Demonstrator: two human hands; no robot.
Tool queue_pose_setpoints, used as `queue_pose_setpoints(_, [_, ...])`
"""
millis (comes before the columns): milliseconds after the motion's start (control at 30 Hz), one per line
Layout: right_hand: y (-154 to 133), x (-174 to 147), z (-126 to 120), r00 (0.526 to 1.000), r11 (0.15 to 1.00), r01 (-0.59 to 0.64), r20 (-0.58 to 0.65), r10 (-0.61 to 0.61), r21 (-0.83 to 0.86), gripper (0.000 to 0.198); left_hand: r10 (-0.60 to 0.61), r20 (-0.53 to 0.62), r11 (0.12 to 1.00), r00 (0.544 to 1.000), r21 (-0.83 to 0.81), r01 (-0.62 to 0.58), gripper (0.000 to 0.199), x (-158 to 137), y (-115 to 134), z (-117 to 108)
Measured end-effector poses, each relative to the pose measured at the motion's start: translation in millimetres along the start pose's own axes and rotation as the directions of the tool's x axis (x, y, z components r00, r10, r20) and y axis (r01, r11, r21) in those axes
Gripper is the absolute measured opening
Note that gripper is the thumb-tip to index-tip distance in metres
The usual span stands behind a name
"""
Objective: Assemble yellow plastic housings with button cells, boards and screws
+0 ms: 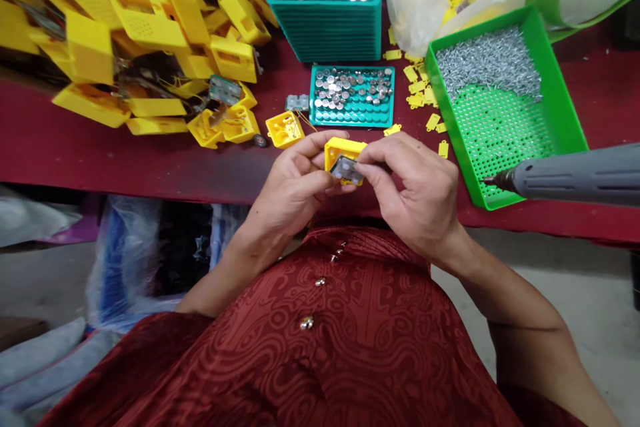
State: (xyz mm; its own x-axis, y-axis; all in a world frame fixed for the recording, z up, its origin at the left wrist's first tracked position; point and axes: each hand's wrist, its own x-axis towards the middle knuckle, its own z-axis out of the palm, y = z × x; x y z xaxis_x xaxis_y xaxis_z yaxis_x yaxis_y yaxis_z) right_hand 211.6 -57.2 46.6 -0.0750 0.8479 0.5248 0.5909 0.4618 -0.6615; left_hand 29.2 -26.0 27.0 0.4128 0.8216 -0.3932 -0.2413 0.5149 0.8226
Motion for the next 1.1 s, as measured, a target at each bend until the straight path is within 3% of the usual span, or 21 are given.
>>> queue_pose_setpoints(233, [6.9, 2.7, -3.3, 0.993, 0.993, 0.102, 0.063, -0.099, -0.051, 0.015, 0.009, 0.03, 1.0, 0.999, -0.022, -0.009, 0.052, 0.5, -1.7, 0.5])
queue_pose_setpoints(567, [9.5, 10.7, -11.0, 0.957, 0.982, 0.153, 0.266, -0.118, -0.113, 0.017, 0.034, 0.104, 0.999, 0.994, 0.009, -0.035, 0.055, -0.6, -4.7, -0.9])
queue_pose_setpoints(733, [12.8, 13.5, -9.3, 0.962, 0.96, 0.186, 0.238, -0.135, -0.208, 0.019, 0.022, 0.093, 0.999, 0.995, 0.029, -0.025, 0.05, -3.5, -5.1, -0.5])
queue_pose_setpoints(833, [18.6, 11.1, -6.2, 0.954, 0.956, 0.236, 0.226, -0.195, -0.173, 0.016, 0.011, 0.065, 0.998, 0.998, 0.064, -0.015, 0.048, -3.0, -6.2, -1.4])
queue_pose_setpoints(1100, [24.3, -3.6, 0.4, 0.977, 0.962, 0.2, 0.109, -0.182, -0.187, 0.011, -0.033, 0.024, 0.999, 0.999, 0.035, 0.033, 0.046, -0.3, -7.4, -0.5])
